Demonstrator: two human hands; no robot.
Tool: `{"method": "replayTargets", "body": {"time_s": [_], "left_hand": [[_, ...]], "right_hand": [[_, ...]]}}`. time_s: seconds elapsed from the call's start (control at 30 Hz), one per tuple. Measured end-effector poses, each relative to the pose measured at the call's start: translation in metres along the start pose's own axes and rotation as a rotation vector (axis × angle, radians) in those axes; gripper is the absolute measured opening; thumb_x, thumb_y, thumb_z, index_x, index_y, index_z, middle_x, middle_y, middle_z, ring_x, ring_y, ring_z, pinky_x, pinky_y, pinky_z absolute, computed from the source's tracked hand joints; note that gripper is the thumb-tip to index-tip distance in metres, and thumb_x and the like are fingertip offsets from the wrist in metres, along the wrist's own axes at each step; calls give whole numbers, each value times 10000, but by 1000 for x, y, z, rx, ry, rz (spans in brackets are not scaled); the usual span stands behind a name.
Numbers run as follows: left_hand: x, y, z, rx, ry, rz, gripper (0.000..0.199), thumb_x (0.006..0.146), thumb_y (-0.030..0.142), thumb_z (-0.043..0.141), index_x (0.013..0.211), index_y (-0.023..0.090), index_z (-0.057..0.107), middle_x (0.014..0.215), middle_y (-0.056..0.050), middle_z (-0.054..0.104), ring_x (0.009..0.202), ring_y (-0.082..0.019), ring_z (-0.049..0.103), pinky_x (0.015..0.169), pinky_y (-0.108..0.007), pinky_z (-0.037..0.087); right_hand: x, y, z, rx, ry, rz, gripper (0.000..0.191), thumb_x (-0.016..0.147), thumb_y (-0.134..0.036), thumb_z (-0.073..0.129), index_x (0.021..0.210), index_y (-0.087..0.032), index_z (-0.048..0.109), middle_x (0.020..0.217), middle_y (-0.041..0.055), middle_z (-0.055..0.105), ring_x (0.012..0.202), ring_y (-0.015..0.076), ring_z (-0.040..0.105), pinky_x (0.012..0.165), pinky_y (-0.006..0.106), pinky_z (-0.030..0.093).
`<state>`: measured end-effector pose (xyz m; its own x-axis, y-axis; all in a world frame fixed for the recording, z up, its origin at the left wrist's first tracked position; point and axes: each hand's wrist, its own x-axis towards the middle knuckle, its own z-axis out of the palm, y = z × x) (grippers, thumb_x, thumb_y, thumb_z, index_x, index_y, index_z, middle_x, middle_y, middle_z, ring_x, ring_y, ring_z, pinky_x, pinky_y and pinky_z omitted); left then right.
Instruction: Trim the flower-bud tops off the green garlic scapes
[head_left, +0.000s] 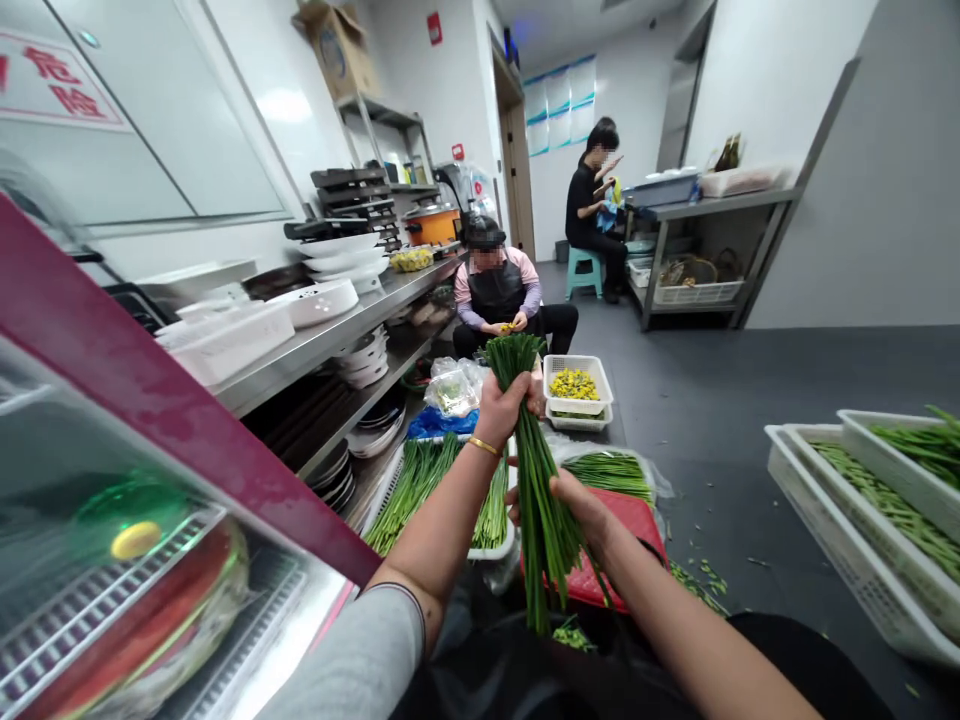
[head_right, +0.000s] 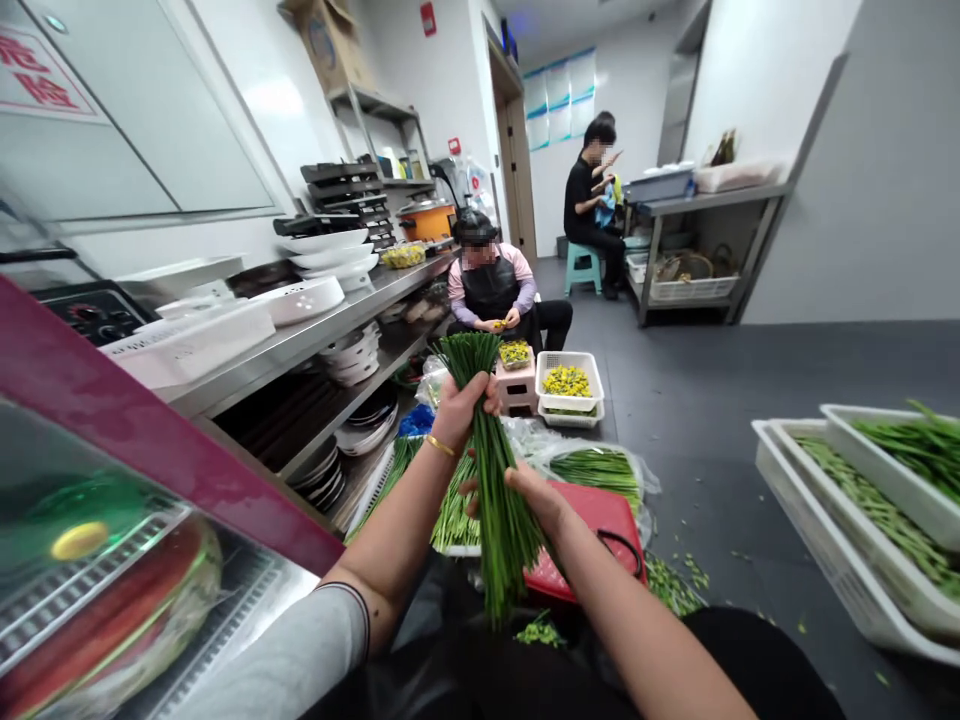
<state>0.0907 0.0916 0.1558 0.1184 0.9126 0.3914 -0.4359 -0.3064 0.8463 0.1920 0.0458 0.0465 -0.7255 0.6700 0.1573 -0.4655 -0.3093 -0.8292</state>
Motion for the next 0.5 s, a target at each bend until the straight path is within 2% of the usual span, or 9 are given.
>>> {"method": "replayTargets", "body": {"time_s": [0.13, 0.2, 0.23, 0.3, 0.37, 0.43, 0.5], "left_hand": [[10, -35, -11, 160, 297, 53, 488, 619, 512, 771, 751, 193, 426, 495, 96, 485, 352, -49, 433, 390, -193, 362], [8, -46, -14, 195, 352, 19, 498, 615, 503, 777, 805, 195, 434, 502, 104, 505, 345, -47, 431, 390, -188, 361], [5, -48, -15, 189, 330, -16, 514, 602, 500, 789, 828, 192, 445, 513, 100, 519, 353, -49, 441, 398, -189, 369], [-3, -44, -15, 108, 186, -112, 585, 548, 508, 829, 880, 176, 480, 600, 50, 601, 428, -78, 527, 461, -213, 437], [-13, -37, -16, -53, -27, -200, 708, 474, 543, 860, 962, 154, 524, 796, -56, 690, 628, -164, 656, 617, -290, 525], [-26, -34, -17, -228, -213, -252, 815, 444, 582, 860, 1059, 144, 554, 1005, -146, 699, 876, -268, 689, 800, -387, 531], [-40, -39, -18, -350, -390, -321, 863, 454, 582, 859, 1137, 144, 563, 1068, -169, 694, 987, -308, 672, 889, -424, 499]], "right_hand": [[-18, 25, -1, 131, 175, 84, 688, 612, -475, 804, 1156, -173, 512, 805, 65, 695, 663, 197, 681, 601, 310, 529], [-23, 36, -1, 122, 259, 119, 548, 611, -420, 800, 1017, -146, 552, 689, 35, 665, 581, 169, 651, 541, 267, 500], [-26, 40, -1, 114, 270, 119, 489, 606, -403, 797, 940, -137, 558, 644, 24, 645, 549, 155, 632, 517, 252, 483], [-30, 43, -1, 130, 213, 77, 439, 590, -379, 798, 849, -141, 536, 598, 0, 609, 507, 126, 591, 486, 230, 451], [-33, 43, -2, 205, 75, 13, 454, 586, -372, 801, 861, -163, 506, 600, -29, 591, 484, 99, 558, 489, 225, 444], [-33, 42, -7, 293, -108, -47, 468, 596, -374, 801, 868, -190, 466, 597, -58, 575, 444, 77, 524, 507, 234, 459], [-30, 42, -14, 338, -289, -91, 459, 625, -388, 787, 837, -207, 422, 575, -78, 558, 390, 64, 491, 505, 241, 468]]}}
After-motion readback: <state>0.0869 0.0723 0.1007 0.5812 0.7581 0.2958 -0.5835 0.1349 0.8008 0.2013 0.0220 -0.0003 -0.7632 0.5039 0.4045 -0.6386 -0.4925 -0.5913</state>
